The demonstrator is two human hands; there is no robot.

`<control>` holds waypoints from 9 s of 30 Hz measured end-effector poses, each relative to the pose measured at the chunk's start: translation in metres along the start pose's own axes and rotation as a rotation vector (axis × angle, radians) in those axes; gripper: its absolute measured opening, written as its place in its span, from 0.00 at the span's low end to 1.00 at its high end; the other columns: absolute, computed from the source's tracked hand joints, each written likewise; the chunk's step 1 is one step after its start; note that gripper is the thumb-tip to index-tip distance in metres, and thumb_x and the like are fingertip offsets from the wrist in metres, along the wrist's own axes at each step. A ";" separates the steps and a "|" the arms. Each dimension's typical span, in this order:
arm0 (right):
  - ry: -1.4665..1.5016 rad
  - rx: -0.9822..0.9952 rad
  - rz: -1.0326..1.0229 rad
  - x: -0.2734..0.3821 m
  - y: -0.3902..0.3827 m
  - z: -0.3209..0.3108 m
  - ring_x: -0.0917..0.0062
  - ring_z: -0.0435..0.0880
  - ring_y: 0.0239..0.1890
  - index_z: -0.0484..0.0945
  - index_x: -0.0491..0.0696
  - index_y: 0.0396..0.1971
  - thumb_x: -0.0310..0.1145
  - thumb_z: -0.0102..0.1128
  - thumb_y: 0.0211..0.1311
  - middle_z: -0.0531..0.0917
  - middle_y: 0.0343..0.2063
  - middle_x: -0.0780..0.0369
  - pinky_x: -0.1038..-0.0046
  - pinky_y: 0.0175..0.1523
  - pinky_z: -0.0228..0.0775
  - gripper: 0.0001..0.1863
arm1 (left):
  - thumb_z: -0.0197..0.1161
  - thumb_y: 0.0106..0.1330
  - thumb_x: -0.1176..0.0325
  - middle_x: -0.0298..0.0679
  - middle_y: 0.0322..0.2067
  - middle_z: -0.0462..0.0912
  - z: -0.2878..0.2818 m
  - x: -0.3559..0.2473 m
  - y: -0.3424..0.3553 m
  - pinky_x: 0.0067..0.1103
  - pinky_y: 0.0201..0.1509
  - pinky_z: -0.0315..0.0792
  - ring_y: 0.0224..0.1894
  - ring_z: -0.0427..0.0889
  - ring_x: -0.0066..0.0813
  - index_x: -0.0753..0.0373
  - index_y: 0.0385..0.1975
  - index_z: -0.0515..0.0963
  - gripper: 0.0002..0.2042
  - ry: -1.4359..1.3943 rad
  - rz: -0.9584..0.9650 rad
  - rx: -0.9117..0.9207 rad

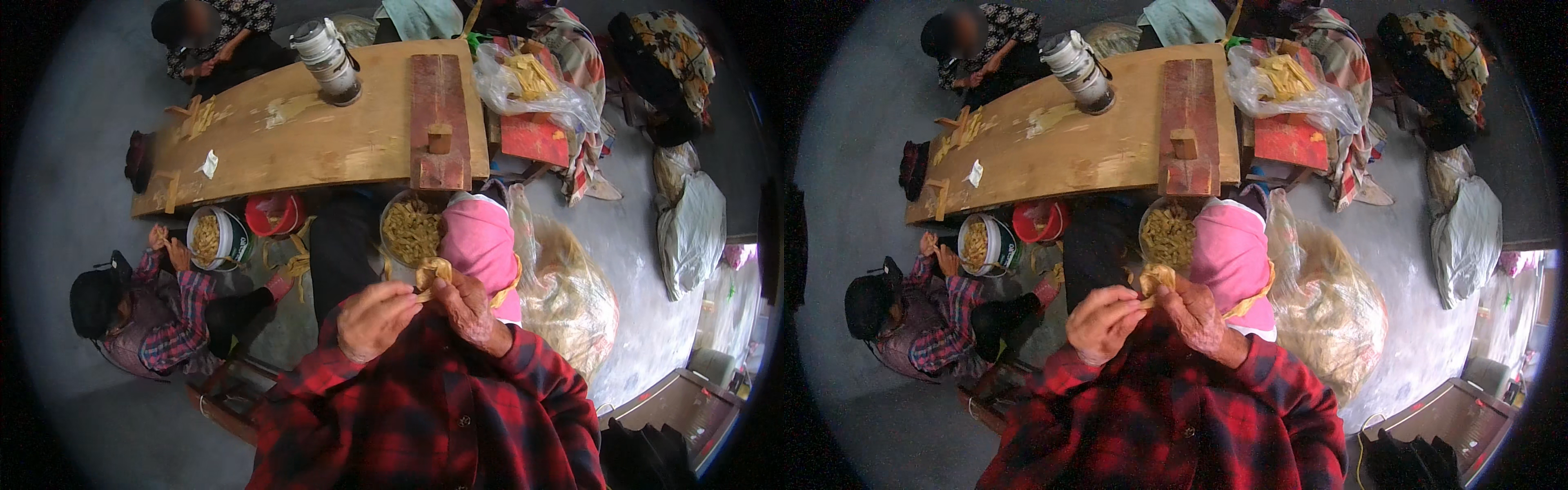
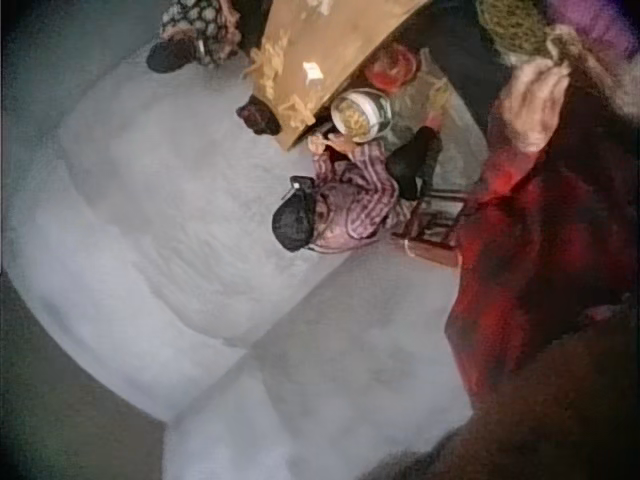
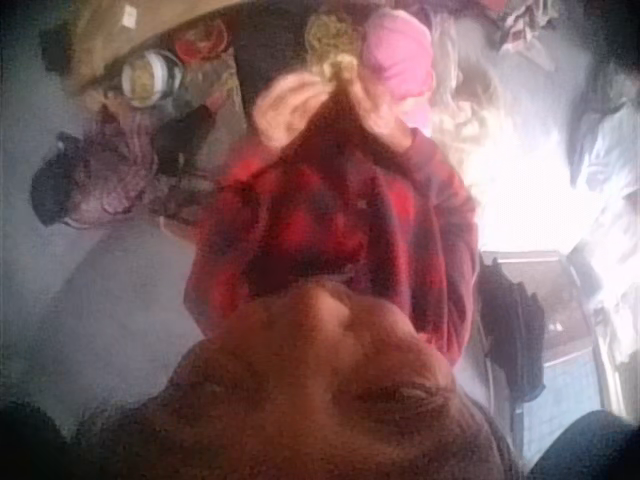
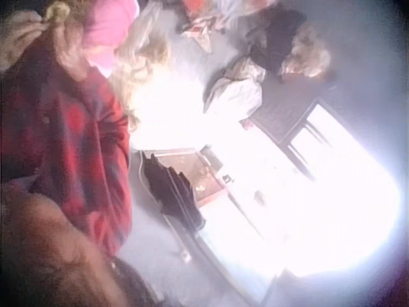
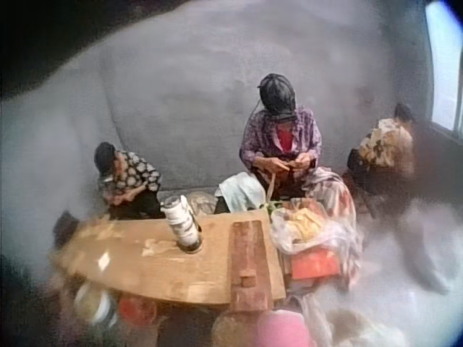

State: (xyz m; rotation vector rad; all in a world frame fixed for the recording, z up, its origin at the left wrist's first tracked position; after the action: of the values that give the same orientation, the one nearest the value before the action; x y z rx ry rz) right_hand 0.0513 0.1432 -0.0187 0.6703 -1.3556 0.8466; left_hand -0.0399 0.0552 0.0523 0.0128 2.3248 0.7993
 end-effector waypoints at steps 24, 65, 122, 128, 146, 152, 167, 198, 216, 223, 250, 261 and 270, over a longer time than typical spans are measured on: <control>-0.541 0.075 -0.547 0.029 -0.009 0.022 0.61 0.71 0.16 0.68 0.37 0.32 0.24 0.45 0.60 0.69 0.17 0.53 0.63 0.20 0.59 0.05 | 0.53 0.60 0.76 0.41 0.46 0.74 0.028 0.037 -0.030 0.16 0.47 0.69 0.42 0.75 0.22 0.76 0.40 0.74 0.11 -0.832 -0.860 -0.021; -0.916 0.350 -0.633 0.059 -0.019 0.003 0.67 0.74 0.15 0.69 0.42 0.29 0.39 0.59 0.53 0.70 0.16 0.59 0.68 0.19 0.64 0.15 | 0.50 0.67 0.64 0.36 0.24 0.76 0.043 0.020 -0.036 0.15 0.24 0.67 0.20 0.73 0.17 0.69 0.35 0.74 0.12 -0.931 -0.789 0.477; -0.482 0.450 -0.316 0.046 -0.003 -0.019 0.64 0.77 0.21 0.77 0.40 0.32 0.32 0.53 0.61 0.77 0.19 0.53 0.67 0.24 0.67 0.10 | 0.51 0.63 0.69 0.38 0.21 0.78 -0.001 0.042 0.001 0.19 0.22 0.69 0.19 0.75 0.21 0.66 0.25 0.73 0.08 -0.368 -0.320 0.700; -0.650 0.296 -0.300 0.007 0.073 -0.063 0.74 0.75 0.20 0.77 0.40 0.33 0.37 0.52 0.62 0.76 0.17 0.57 0.72 0.26 0.64 0.14 | 0.52 0.65 0.65 0.33 0.21 0.78 0.031 0.106 0.042 0.15 0.26 0.68 0.22 0.72 0.14 0.66 0.35 0.74 0.10 -0.289 -0.514 0.596; -0.496 0.103 0.005 -0.057 0.158 -0.141 0.90 0.62 0.20 0.77 0.43 0.23 0.42 0.52 0.63 0.68 0.15 0.72 0.83 0.23 0.54 0.17 | 0.54 0.64 0.64 0.29 0.19 0.72 0.127 0.218 0.094 0.14 0.28 0.68 0.21 0.71 0.14 0.64 0.27 0.73 0.10 -0.561 -0.588 0.546; -0.607 0.113 -0.210 -0.055 0.162 -0.140 0.89 0.64 0.20 0.78 0.42 0.26 0.42 0.52 0.63 0.70 0.16 0.70 0.81 0.25 0.57 0.17 | 0.53 0.64 0.64 0.29 0.19 0.72 0.133 0.227 0.095 0.15 0.27 0.68 0.21 0.71 0.15 0.65 0.26 0.73 0.11 -0.596 -0.605 0.472; -0.715 -0.064 0.112 -0.037 0.033 -0.141 0.71 0.74 0.21 0.76 0.41 0.31 0.34 0.54 0.59 0.75 0.22 0.56 0.69 0.28 0.64 0.11 | 0.53 0.62 0.62 0.49 0.46 0.74 0.124 0.230 -0.017 0.30 0.53 0.64 0.50 0.71 0.41 0.67 0.49 0.69 0.19 0.178 -0.369 0.711; -0.633 0.386 -0.481 -0.034 -0.038 0.015 0.65 0.74 0.18 0.67 0.43 0.29 0.30 0.48 0.54 0.70 0.13 0.56 0.65 0.22 0.64 0.07 | 0.58 0.53 0.78 0.46 0.27 0.75 0.000 0.036 -0.014 0.32 0.32 0.71 0.28 0.75 0.43 0.71 0.29 0.73 0.05 -0.037 -0.168 0.797; -0.440 0.406 -0.442 -0.017 -0.053 -0.006 0.57 0.75 0.23 0.67 0.41 0.26 0.42 0.46 0.63 0.72 0.14 0.52 0.60 0.27 0.64 0.17 | 0.59 0.58 0.73 0.45 0.21 0.74 0.039 0.008 -0.029 0.28 0.24 0.68 0.22 0.76 0.40 0.68 0.33 0.72 0.07 -0.146 -0.256 1.066; -0.385 0.346 -0.570 0.018 -0.040 0.007 0.57 0.74 0.20 0.65 0.41 0.24 0.40 0.45 0.64 0.70 0.13 0.52 0.62 0.24 0.64 0.17 | 0.61 0.54 0.71 0.38 0.14 0.71 -0.039 0.023 -0.008 0.19 0.21 0.63 0.16 0.71 0.25 0.69 0.23 0.74 0.07 -0.009 -0.555 0.946; -0.064 0.211 -0.330 0.010 -0.018 -0.015 0.58 0.70 0.24 0.65 0.37 0.32 0.31 0.43 0.62 0.68 0.24 0.52 0.62 0.26 0.59 0.10 | 0.53 0.56 0.83 0.57 0.44 0.75 0.053 -0.018 0.006 0.31 0.48 0.75 0.44 0.78 0.51 0.77 0.41 0.72 0.12 0.132 0.038 0.440; -0.382 -0.103 -0.543 -0.006 -0.026 -0.021 0.68 0.70 0.20 0.69 0.41 0.33 0.33 0.48 0.61 0.73 0.23 0.55 0.72 0.26 0.62 0.10 | 0.67 0.47 0.78 0.45 0.33 0.77 0.034 -0.024 0.005 0.22 0.29 0.74 0.27 0.78 0.37 0.66 0.28 0.77 0.08 0.118 0.220 0.095; -0.552 -0.029 -0.713 0.004 -0.035 -0.007 0.63 0.71 0.22 0.69 0.39 0.36 0.23 0.51 0.51 0.70 0.24 0.55 0.65 0.23 0.60 0.11 | 0.60 0.54 0.80 0.38 0.37 0.75 0.061 0.050 -0.038 0.19 0.48 0.70 0.39 0.75 0.25 0.68 0.43 0.70 0.16 -1.209 -0.967 -0.209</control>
State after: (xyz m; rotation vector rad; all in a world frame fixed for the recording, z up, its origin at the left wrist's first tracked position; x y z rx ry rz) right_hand 0.0839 0.1304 -0.0130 1.3240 -1.4467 0.0595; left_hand -0.0346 0.0681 -0.0340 -0.5239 0.8894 0.3205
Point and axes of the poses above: each hand's wrist, its own y-axis towards the middle knuckle, its own z-axis out of the palm, x = y × z, the point moved 7 cm from there along y, towards the middle knuckle
